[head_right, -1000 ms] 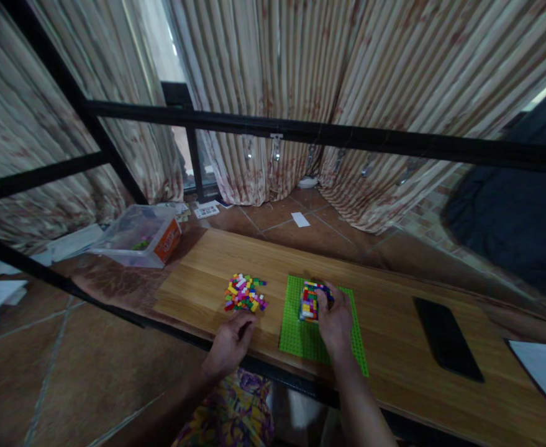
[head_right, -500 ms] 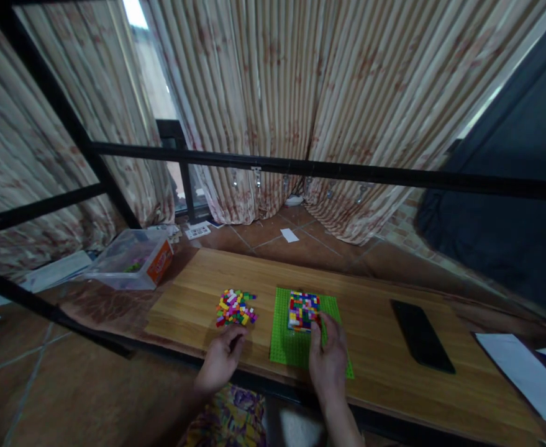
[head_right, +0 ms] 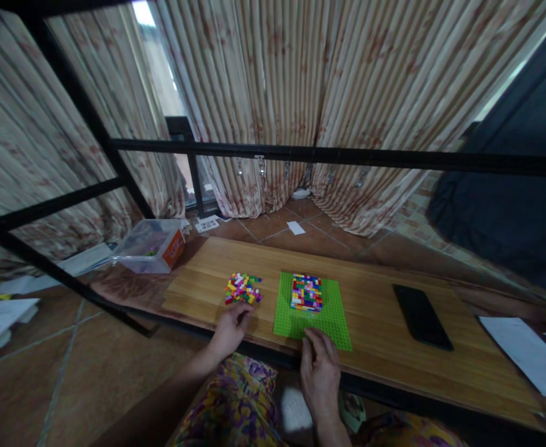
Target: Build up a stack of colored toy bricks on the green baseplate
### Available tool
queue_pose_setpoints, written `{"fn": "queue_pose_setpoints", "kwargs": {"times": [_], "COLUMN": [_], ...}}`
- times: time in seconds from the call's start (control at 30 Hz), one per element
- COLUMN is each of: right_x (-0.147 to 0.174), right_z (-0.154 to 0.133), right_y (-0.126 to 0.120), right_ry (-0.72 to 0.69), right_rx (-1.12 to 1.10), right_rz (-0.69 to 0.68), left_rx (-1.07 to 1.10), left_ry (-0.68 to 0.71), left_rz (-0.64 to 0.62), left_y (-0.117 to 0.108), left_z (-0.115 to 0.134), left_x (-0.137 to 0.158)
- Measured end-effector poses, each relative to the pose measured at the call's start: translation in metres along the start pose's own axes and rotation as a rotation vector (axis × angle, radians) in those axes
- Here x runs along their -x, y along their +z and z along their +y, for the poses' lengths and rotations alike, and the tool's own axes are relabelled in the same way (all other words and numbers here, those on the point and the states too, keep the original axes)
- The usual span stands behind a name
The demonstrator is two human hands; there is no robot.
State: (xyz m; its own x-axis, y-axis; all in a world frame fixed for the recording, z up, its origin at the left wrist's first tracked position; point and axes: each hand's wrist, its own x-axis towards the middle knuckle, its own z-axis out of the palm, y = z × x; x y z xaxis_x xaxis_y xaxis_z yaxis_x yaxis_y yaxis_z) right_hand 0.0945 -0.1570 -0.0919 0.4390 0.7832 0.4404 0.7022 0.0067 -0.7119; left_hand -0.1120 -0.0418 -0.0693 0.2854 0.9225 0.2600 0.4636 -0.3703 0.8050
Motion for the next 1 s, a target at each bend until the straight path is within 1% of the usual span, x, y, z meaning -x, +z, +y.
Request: {"fn": "queue_pose_setpoints", "kwargs": {"times": [0.1,0.23,0.57,0.73,1.0], "right_x": [0.006,0.012,0.023,0.026,0.022], "right_z": [0.008,0.015,0.021,0.016,-0.004], "right_y": [0.001,0.001,0.003,-0.001,-0.014], "right_ry": [0.004,-0.035,-0.141,-0.156,-0.133], "right_rx": [0.022,0.035,0.105,0.192,0.331], "right_rz": [-0.033,-0.061,-0.093,-0.178,-0.323], "left_rx": [-0.005,-0.009,-0.017,-0.024,-0.018], "left_ry": [0.002,-0.003,-0.019,-0.016,-0.026], "left_rz": [0.001,-0.015,-0.008,-0.021,0.029], "left_y": [0.0,0.001,0.003,0.003,0.003], "left_z": [0.0,-0.002,-0.004,-0.003,0.001], "left_x": [0.0,0.001,0.0,-0.001,0.0]}}
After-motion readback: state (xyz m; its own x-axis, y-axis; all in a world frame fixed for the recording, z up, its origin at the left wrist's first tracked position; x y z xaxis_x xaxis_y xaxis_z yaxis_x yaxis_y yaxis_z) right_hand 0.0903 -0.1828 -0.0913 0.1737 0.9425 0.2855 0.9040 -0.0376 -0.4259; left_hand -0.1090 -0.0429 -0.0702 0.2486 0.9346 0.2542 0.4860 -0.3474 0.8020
